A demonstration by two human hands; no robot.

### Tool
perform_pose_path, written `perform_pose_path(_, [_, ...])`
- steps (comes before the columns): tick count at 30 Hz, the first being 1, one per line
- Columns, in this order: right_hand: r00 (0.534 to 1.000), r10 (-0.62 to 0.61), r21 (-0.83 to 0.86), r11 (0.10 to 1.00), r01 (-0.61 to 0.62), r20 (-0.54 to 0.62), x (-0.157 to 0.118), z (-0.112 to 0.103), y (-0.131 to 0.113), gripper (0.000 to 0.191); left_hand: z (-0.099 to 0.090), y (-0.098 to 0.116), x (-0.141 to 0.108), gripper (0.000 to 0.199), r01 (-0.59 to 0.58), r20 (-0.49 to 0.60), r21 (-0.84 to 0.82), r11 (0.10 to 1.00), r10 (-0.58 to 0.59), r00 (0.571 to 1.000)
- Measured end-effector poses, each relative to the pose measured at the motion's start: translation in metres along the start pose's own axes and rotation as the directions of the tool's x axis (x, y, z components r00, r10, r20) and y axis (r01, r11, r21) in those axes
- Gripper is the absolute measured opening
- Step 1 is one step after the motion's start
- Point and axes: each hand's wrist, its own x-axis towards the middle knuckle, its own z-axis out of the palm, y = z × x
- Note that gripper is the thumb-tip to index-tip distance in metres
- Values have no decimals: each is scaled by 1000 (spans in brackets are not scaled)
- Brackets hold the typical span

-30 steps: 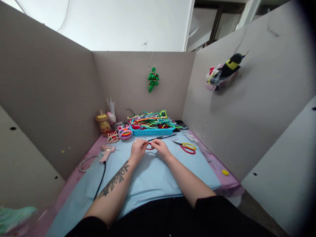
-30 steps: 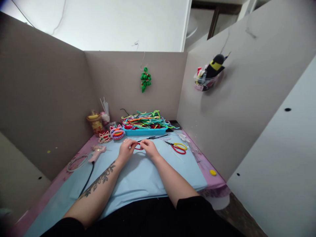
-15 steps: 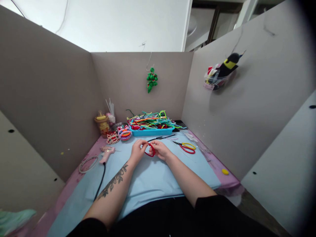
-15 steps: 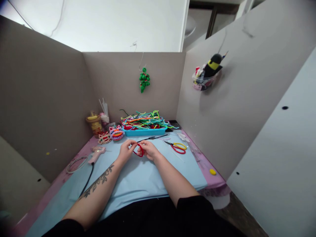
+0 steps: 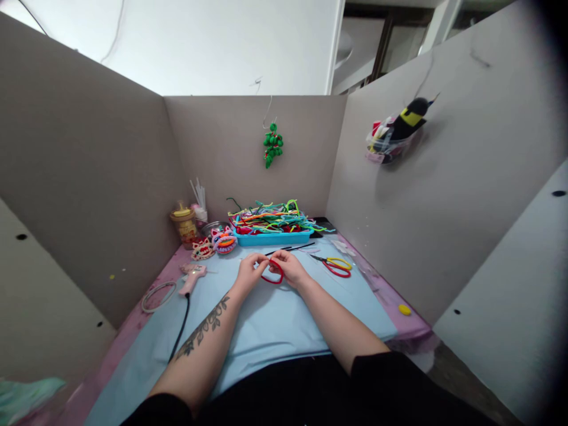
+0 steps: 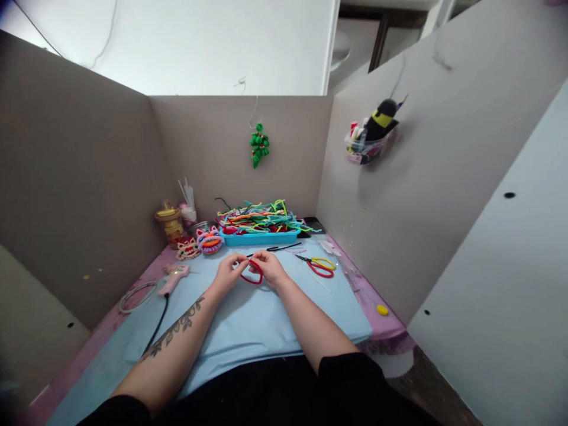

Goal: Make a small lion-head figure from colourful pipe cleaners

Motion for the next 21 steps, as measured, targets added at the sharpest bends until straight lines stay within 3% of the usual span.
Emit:
perform_pose_path(9, [996, 82, 28, 996, -82, 21, -1, -1, 2, 40, 3, -2, -1, 15, 5, 36, -31, 1000, -4, 999])
perform_pose_path(13, [997, 78, 34, 996, -78, -1, 2, -5, 3, 40, 3, -4, -1, 15, -15, -12, -11, 1000, 14, 1000])
perform_pose_path(16, [999, 14, -43, 999, -16, -32, 4, -7, 3, 40, 1, -5, -1, 15, -45, -71, 51, 998, 49, 996])
perform_pose_path(21, [993, -117, -219, 969, 113, -5, 4, -7, 1, 35, -1, -3, -2, 13, -72, -70, 120, 990, 81, 994])
